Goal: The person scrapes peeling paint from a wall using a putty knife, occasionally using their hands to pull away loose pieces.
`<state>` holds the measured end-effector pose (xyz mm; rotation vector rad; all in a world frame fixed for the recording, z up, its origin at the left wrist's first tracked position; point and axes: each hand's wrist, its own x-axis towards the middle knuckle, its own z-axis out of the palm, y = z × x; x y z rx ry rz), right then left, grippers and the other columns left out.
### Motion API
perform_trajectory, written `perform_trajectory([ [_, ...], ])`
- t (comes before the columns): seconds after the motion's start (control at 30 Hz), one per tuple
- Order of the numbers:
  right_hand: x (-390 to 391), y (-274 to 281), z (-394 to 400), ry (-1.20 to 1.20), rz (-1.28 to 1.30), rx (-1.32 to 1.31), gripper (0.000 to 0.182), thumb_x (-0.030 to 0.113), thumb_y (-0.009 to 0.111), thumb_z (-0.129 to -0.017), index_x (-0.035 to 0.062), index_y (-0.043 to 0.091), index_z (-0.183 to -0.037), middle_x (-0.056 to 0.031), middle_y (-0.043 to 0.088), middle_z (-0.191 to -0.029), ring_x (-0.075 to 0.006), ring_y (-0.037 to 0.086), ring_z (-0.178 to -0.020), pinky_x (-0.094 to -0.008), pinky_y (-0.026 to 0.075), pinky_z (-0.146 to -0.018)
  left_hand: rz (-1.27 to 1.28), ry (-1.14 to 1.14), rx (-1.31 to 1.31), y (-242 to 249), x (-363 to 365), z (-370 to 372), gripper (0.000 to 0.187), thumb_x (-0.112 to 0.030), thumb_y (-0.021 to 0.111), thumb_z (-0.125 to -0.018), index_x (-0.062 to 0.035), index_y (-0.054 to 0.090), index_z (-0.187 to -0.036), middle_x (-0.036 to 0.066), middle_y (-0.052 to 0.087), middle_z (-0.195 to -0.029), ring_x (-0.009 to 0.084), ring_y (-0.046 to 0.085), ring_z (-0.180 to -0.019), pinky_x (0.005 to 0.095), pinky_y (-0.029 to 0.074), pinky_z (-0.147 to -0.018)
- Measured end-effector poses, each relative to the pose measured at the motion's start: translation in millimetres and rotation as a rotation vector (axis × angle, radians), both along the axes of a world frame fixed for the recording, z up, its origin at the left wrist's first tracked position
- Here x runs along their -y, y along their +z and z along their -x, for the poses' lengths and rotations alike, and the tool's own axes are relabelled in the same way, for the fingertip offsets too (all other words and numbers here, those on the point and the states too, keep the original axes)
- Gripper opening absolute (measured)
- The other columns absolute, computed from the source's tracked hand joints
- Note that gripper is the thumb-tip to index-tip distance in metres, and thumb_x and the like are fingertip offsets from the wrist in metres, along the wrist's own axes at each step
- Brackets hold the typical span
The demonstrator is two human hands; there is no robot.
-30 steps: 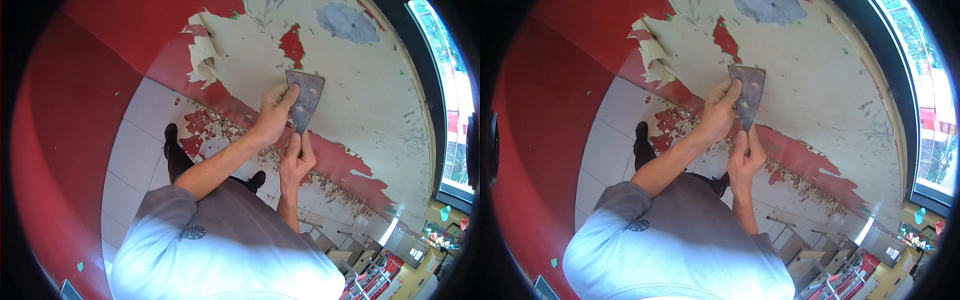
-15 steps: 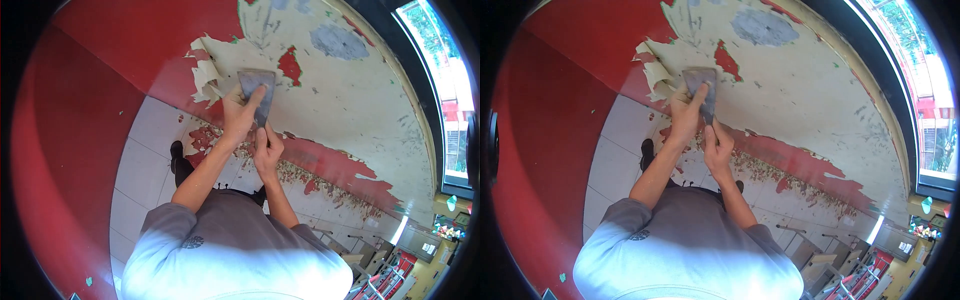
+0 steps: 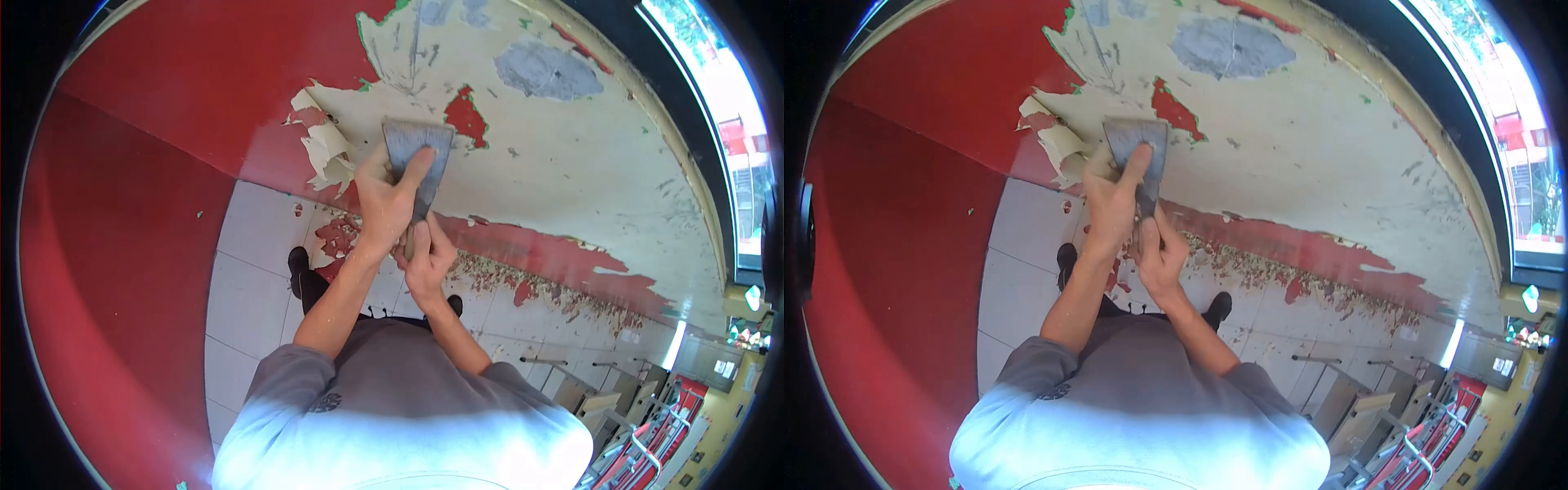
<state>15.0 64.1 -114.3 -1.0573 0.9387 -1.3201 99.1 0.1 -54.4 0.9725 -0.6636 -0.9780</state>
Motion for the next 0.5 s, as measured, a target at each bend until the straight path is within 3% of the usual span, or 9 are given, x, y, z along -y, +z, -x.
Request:
perform_trajectory([
  [0.1, 4.3, 5.1, -5.1, 0.013, 0.06, -0.004, 0.036, 0.019, 0.041, -0.103, -0.0061, 0.053, -0.125, 0.0003, 0.046, -0.06, -0.005, 0.039, -0.043, -0.0205, 0.032, -0.039, -0.043, -0.026, -0.029, 8.3, -2.1, -2.5, 0.012, -0.008, 0.066, -0.089, 0.0026, 0.062, -0.094, 0.0, 0.064, -0.08, 0.0033, 0.053, -0.065, 0.021, 0.042, -0.054],
  [0.17, 2.6, -3.1, -1.4, 0.016, 0.049, -0.039, 0.036, 0.011, 0.042, -0.101, -0.003, 0.05, -0.133, 0.0039, 0.045, -0.061, -0.0029, 0.037, -0.048, -0.0202, 0.034, -0.043, 0.013, 0.006, -0.019, 1.1, 0.0, 0.9, 0.012, -0.008, 0.066, -0.089, 0.0025, 0.062, -0.094, 0.0, 0.064, -0.08, 0.0036, 0.053, -0.064, 0.0215, 0.042, -0.054],
  [0.3, 10.7, 11.5, -2.4, 0.062, 0.018, 0.017, 0.036, 0.011, 0.042, -0.101, -0.0011, 0.051, -0.134, 0.0047, 0.045, -0.061, -0.0029, 0.037, -0.049, -0.0201, 0.034, -0.043, 0.067, 0.041, 0.004, 22.3, 5.8, -4.4, 0.013, -0.01, 0.067, -0.089, 0.0023, 0.062, -0.092, -0.001, 0.063, -0.077, 0.0038, 0.051, -0.062, 0.0225, 0.041, -0.053],
  [0.4, 5.3, 13.7, -10.3, 0.04, 0.05, -0.014, 0.036, 0.011, 0.043, -0.101, -0.0001, 0.05, -0.135, 0.0044, 0.046, -0.063, -0.003, 0.037, -0.049, -0.02, 0.033, -0.043, 0.014, 0.048, 0.05, 9.4, -1.3, -9.7, 0.014, -0.011, 0.067, -0.089, 0.0022, 0.063, -0.092, -0.001, 0.062, -0.075, 0.0037, 0.051, -0.062, 0.0221, 0.041, -0.053],
  [0.5, 5.8, 14.7, -7.8, 0.09, -0.055, 0.071, 0.036, 0.013, 0.044, -0.101, -0.0004, 0.05, -0.134, 0.0036, 0.047, -0.064, -0.003, 0.037, -0.049, -0.0198, 0.033, -0.042, 0.055, 0.05, 0.033, 12.1, 2.4, -9.9, 0.015, -0.012, 0.068, -0.088, 0.0019, 0.063, -0.09, -0.001, 0.062, -0.074, 0.0036, 0.05, -0.062, 0.0219, 0.04, -0.053],
])
